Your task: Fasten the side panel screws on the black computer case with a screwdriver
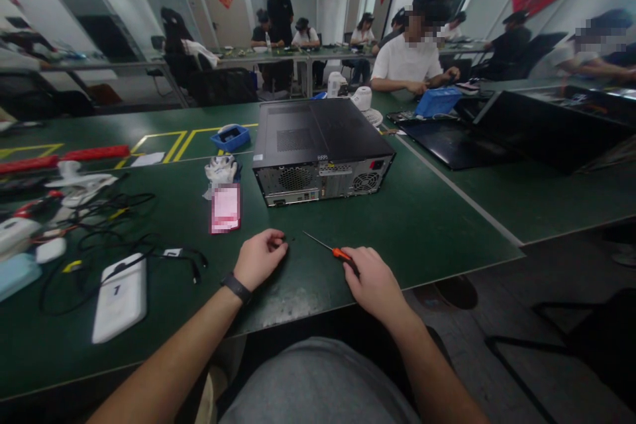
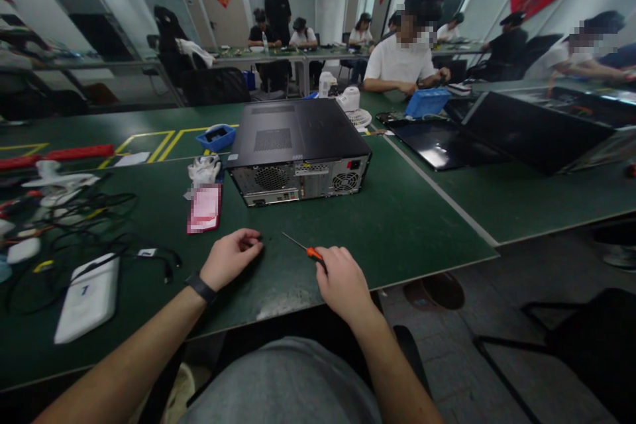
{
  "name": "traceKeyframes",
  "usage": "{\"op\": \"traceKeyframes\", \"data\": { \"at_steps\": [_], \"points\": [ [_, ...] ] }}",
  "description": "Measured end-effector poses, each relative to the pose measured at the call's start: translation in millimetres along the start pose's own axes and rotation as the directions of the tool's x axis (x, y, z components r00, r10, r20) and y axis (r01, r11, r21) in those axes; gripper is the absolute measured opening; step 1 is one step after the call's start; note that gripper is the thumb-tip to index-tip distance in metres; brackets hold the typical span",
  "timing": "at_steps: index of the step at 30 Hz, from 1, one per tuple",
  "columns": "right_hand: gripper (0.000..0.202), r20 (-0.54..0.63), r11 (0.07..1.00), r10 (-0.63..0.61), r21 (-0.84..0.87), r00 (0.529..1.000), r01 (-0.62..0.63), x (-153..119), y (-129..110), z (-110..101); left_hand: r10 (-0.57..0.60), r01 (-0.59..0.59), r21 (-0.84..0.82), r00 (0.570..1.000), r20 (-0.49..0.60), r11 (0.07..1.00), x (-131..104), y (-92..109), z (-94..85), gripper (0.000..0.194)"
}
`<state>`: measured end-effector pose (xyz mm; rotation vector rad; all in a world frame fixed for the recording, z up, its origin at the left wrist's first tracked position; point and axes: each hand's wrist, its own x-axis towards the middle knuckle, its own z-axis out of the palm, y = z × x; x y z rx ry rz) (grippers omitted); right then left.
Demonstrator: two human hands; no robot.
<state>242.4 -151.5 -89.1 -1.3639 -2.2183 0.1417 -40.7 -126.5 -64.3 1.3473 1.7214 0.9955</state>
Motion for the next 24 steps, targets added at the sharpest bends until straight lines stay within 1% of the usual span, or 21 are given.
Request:
{"op": "traceKeyframes", "data": {
  "at_steps": [4, 8, 13, 18, 24],
  "points": [
    [0.024, 0.020, 1.000, -0.018, 0.002, 1.000, 0.017, 12, -9, 11, 0.114, -0.112, 0.118, 0.993, -0.008, 0.987, 4, 2, 5.5, 0.014],
    [0.024, 0.052, 1.000, -0.026, 0.011, 0.998, 0.026, 15, -17, 12, 0.206, -0.213, 0.237, 0.977, 0.056, 0.948, 6, 2, 14.1, 0.005],
    [0.026, 0.139, 0.999, 0.036, 0.028, 0.990, -0.040, 10, -18, 5, 0.275, -0.318, 0.374, 0.947, 0.165, 0.871, 3, -1, 21.6, 0.016],
    [0.028, 0.182, 0.996, 0.069, 0.049, 0.981, -0.079, 6, -15, -2, 0.311, -0.381, 0.432, 0.923, 0.227, 0.817, -3, -4, 26.8, 0.016],
    [0.030, 0.205, 0.993, 0.073, 0.071, 0.976, -0.089, 2, -11, -6, 0.343, -0.437, 0.436, 0.897, 0.279, 0.787, -13, -1, 31.7, 0.015]
  ]
}}
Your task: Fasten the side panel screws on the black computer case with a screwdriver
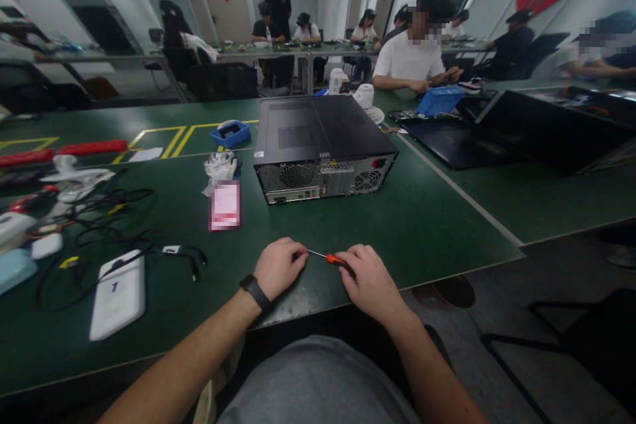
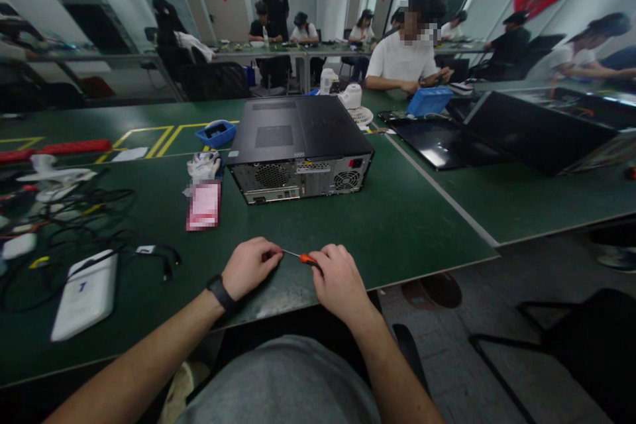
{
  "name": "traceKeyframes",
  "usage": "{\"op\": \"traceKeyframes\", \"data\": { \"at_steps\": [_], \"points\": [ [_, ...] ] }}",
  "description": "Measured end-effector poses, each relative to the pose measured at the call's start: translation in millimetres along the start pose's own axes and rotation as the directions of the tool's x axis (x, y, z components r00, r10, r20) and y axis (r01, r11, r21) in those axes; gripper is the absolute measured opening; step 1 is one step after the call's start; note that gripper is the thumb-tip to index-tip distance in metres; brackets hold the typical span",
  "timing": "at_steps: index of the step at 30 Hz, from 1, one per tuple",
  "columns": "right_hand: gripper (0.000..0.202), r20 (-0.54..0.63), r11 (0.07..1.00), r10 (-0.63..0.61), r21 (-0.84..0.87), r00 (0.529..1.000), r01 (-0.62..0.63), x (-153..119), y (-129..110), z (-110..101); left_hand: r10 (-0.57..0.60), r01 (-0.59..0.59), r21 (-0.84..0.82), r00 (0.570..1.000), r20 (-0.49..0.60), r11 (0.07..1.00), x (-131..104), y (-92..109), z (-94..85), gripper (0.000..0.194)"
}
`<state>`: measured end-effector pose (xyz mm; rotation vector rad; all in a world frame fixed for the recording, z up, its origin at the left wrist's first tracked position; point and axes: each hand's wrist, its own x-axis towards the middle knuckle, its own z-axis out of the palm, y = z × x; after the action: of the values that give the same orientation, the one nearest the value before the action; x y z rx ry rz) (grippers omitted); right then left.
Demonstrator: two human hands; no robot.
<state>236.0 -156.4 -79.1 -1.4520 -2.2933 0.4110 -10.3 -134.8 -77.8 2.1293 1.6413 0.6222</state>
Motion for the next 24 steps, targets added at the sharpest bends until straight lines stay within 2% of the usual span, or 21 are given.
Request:
{"op": "traceKeyframes", "data": {
  "at_steps": [5, 9, 14, 17, 20, 22, 24],
  "points": [
    [0.028, 0.014, 1.000, 0.009, 0.018, 1.000, -0.009, -3, 3, -3, 0.029, -0.029, -0.024, 1.000, -0.007, 0.999, -5, 6, -0.7, 0.009],
    [0.031, -0.019, 1.000, 0.005, 0.025, 1.000, -0.004, -5, 4, -4, 0.026, -0.030, -0.060, 0.998, -0.062, 0.998, -5, 3, -7.7, 0.005],
    [0.037, -0.126, 0.997, -0.027, 0.063, 0.992, 0.036, 0, 11, -11, -0.038, 0.018, -0.083, 0.968, -0.247, 0.996, 7, -12, -27.3, 0.028],
    [0.041, -0.252, 0.997, -0.008, 0.077, 0.968, 0.029, 13, 21, -23, -0.088, 0.059, -0.087, 0.918, -0.387, 0.994, 20, -21, -43.8, 0.047],
    [0.045, -0.374, 0.997, 0.019, 0.071, 0.927, 0.008, 30, 32, -40, -0.104, 0.060, -0.096, 0.816, -0.569, 0.994, 35, -28, -60.5, 0.060],
    [0.049, -0.457, 0.997, 0.057, 0.074, 0.888, -0.026, 42, 38, -50, -0.131, 0.078, -0.110, 0.754, -0.644, 0.991, 46, -34, -69.6, 0.068],
    [0.054, -0.522, 0.994, 0.097, 0.085, 0.847, -0.062, 55, 45, -59, -0.162, 0.081, -0.149, 0.712, -0.683, 0.985, 58, -40, -76.2, 0.073]
  ]
}}
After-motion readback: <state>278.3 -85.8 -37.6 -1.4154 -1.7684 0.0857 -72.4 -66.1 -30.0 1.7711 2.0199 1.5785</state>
